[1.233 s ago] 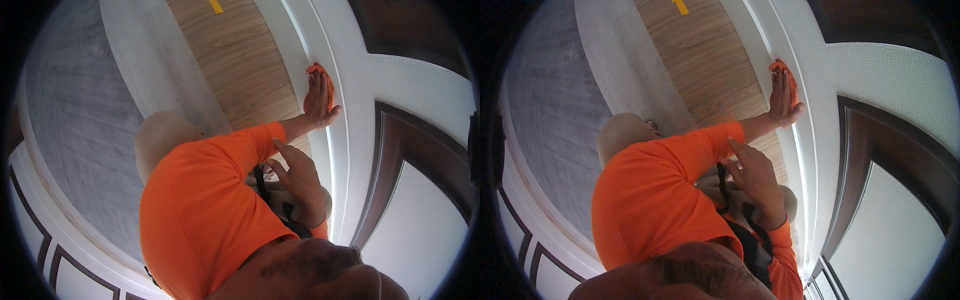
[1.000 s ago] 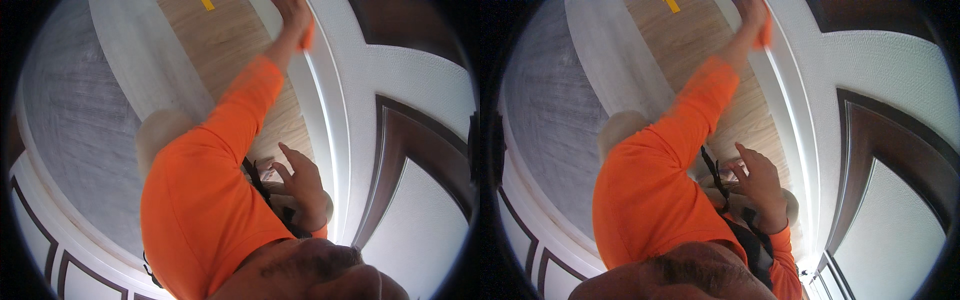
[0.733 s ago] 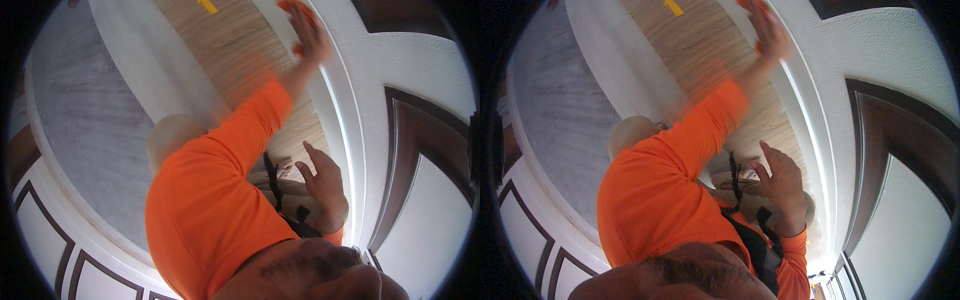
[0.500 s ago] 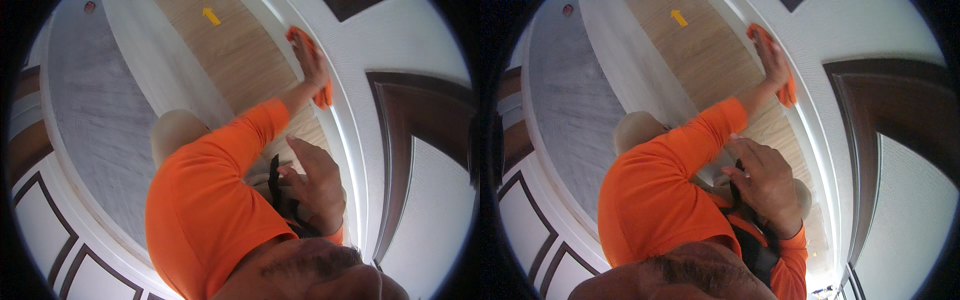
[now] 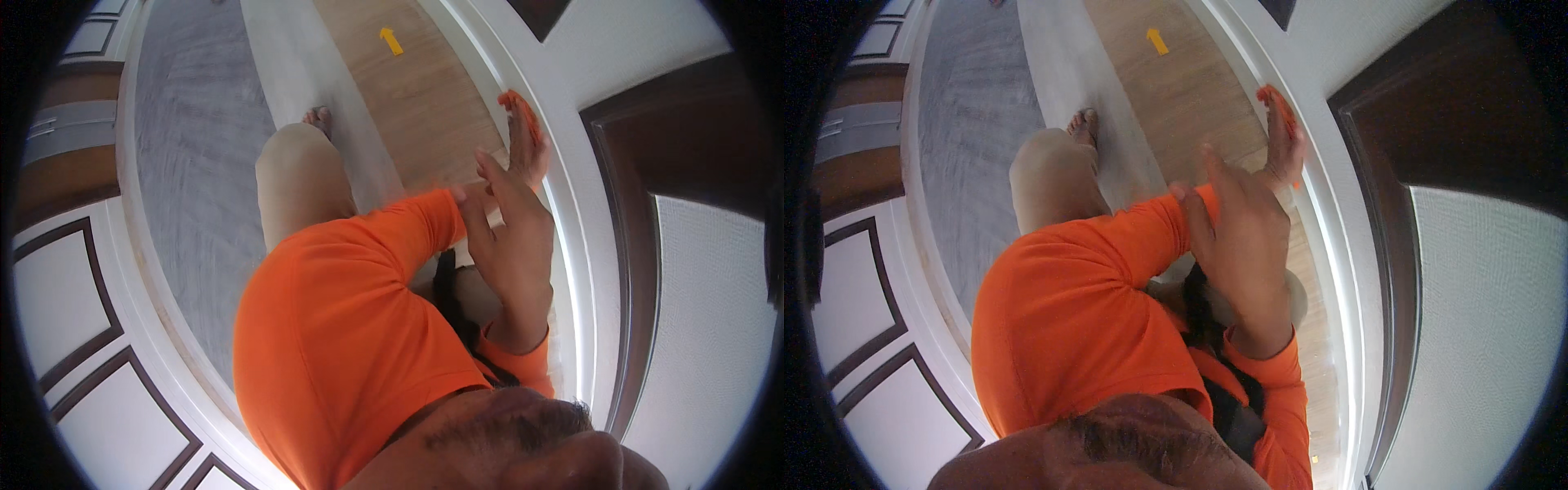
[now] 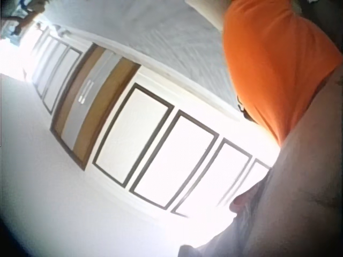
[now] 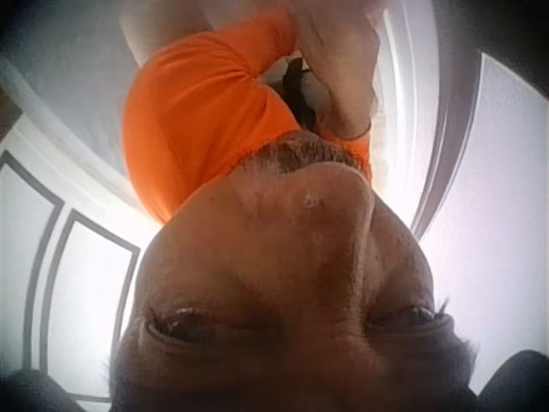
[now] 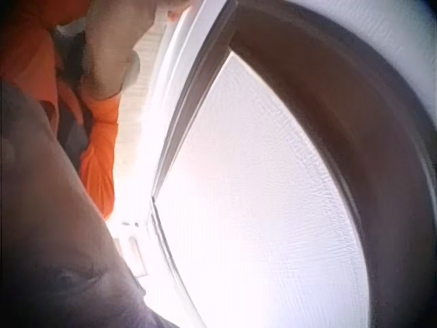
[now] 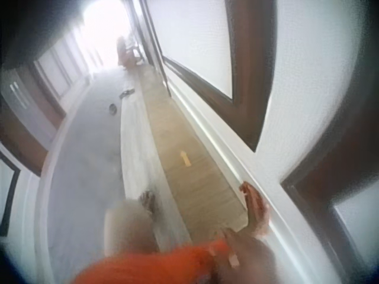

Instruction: The person wipes the wall and ceiling trim with an orange cloth, then walks to a kitchen area to rinse the cloth in a sink. After wringing it out, the person returns to the hallway and continues wiping the wall trim.

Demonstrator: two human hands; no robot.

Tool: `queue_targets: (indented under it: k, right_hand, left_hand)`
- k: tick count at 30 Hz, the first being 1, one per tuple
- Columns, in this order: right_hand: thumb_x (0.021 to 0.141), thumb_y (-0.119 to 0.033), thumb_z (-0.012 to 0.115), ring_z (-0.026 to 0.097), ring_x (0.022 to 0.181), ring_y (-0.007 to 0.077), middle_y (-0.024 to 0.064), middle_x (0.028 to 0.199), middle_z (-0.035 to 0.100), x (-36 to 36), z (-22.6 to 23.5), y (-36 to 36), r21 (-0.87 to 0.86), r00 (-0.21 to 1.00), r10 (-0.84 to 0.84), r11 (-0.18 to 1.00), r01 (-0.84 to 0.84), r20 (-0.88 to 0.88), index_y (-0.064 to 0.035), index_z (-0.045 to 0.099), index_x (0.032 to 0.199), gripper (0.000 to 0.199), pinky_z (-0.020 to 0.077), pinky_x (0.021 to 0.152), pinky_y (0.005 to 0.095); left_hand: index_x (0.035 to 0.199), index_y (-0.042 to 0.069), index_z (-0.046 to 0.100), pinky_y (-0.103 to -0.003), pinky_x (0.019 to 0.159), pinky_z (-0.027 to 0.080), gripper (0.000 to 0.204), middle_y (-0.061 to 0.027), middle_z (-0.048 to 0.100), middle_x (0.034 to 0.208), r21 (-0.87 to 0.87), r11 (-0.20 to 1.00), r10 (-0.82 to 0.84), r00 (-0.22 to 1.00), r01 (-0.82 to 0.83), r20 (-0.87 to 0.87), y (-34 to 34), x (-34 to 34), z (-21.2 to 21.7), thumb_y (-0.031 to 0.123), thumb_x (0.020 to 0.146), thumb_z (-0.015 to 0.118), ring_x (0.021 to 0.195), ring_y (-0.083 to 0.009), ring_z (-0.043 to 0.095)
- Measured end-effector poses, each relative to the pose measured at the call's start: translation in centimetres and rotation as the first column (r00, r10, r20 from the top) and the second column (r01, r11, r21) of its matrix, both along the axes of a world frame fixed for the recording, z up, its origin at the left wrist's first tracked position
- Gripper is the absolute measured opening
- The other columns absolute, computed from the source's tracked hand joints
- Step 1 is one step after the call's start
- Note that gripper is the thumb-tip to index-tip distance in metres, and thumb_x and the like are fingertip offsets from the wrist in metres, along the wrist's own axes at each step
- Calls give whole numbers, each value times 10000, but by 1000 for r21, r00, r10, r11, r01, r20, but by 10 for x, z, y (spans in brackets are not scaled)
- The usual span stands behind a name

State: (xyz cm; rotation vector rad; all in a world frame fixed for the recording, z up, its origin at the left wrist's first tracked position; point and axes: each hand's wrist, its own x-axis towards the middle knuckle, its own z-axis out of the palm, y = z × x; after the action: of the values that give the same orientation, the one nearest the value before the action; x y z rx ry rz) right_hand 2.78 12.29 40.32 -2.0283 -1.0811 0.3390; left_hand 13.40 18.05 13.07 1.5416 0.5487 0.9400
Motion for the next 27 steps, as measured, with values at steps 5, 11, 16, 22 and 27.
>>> queue_targets:
  k: [5,11,16,22,27]
  right_hand:
    - [905,-237,750,718,908,291,208,1060,723,-4,-15,7,-132,992,-125,984,123,-3,2,648,1268,446,567,792,383]
    - [891,-233,758,706,868,322,212,1016,712,-5,-20,53,-266,991,-130,955,133,31,14,649,1236,438,557,739,397]
    - [914,-227,734,708,885,315,205,1036,707,6,-52,128,-296,996,-63,954,39,-70,-1,639,1264,427,559,753,392]
    - [931,-182,718,718,934,268,193,1083,717,16,-94,182,-445,897,-339,875,190,-283,-18,631,1293,406,567,821,369]
    - [939,-143,709,714,949,226,161,1098,728,-8,-99,213,-562,770,-533,778,282,-352,-32,635,1302,386,557,843,343]
  left_hand:
    - [1550,-97,-49,-536,1229,-32,1011,-308,-55,1636,69,981,183,983,-182,-7,101,33,-10,691,993,254,1535,-419,-36]
    - [1572,-62,44,-502,1252,1,862,-260,58,1653,-206,935,287,957,-289,-42,277,82,49,607,1036,135,1547,-359,44]
    - [1580,6,-110,-620,1214,14,925,-278,-130,1639,-59,997,31,969,-47,-246,178,40,13,668,990,155,1534,-422,-72]
    - [1584,-32,-27,-658,1186,-26,891,-312,-27,1637,41,985,171,983,-168,-73,273,87,-2,618,1008,177,1531,-448,-32]
    - [1605,78,-46,-542,1229,-55,918,-164,-81,1681,-351,907,204,972,-232,-117,469,112,64,735,975,78,1547,-335,-87]
